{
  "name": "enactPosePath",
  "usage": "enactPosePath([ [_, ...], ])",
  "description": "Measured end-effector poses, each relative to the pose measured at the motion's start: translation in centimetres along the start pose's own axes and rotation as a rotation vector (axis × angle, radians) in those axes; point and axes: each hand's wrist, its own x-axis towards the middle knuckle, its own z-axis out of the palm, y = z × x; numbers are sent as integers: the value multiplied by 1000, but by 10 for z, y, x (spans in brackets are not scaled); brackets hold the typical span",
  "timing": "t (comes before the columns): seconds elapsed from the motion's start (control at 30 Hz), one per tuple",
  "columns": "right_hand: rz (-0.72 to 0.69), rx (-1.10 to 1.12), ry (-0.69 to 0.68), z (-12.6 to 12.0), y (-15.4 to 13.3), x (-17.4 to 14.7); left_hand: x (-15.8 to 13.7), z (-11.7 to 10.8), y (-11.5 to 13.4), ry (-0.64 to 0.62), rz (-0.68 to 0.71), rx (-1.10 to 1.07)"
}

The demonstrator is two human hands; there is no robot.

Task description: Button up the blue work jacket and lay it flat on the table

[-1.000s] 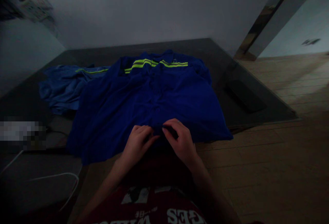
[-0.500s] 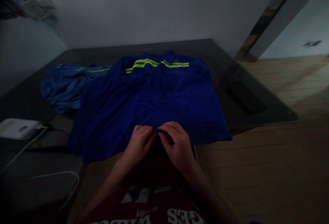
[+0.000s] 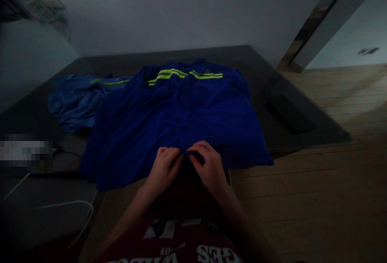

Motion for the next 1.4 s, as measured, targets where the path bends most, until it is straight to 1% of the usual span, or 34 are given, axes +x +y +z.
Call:
enactPosePath([
  [0.07, -9, -33, 52, 0, 4, 3, 0, -1, 1, -30, 15, 12],
  [0.17, -39, -133, 172, 0, 8, 8, 0, -2, 3, -74, 40, 38],
  [0.23, -91, -193, 193, 2, 8, 9, 0, -1, 3, -73, 39, 38],
  [0.3, -144, -214, 138, 4, 6, 7, -1, 1, 3, -37, 19, 26],
  [0.37, -161, -188, 76, 6, 4, 5, -2, 2, 2, 0, -9, 15],
  [0.47, -105, -88, 46, 7, 2, 1, -2, 3, 2, 31, -28, -4],
  [0.6, 26, 33, -5, 2, 1, 0, -2, 2, 4, 57, -38, -15],
  [0.77, 127, 115, -11, -2, 1, 3, -2, 3, 6, 81, -39, -25],
  [0.87, 145, 123, -15, -2, 1, 3, -2, 3, 5, 101, -43, -26],
  [1.0, 126, 88, -21, -3, 1, 0, -2, 4, 4, 130, -39, -23],
  [1.13, 115, 103, -88, -10, -1, 0, -3, 5, 3, 149, -38, -25],
  [1.27, 187, 208, -143, -14, -1, 4, -4, 6, 2, 146, -26, -51],
  [1.4, 234, 201, -155, -9, -1, 8, -4, 6, 1, 144, -35, -83],
])
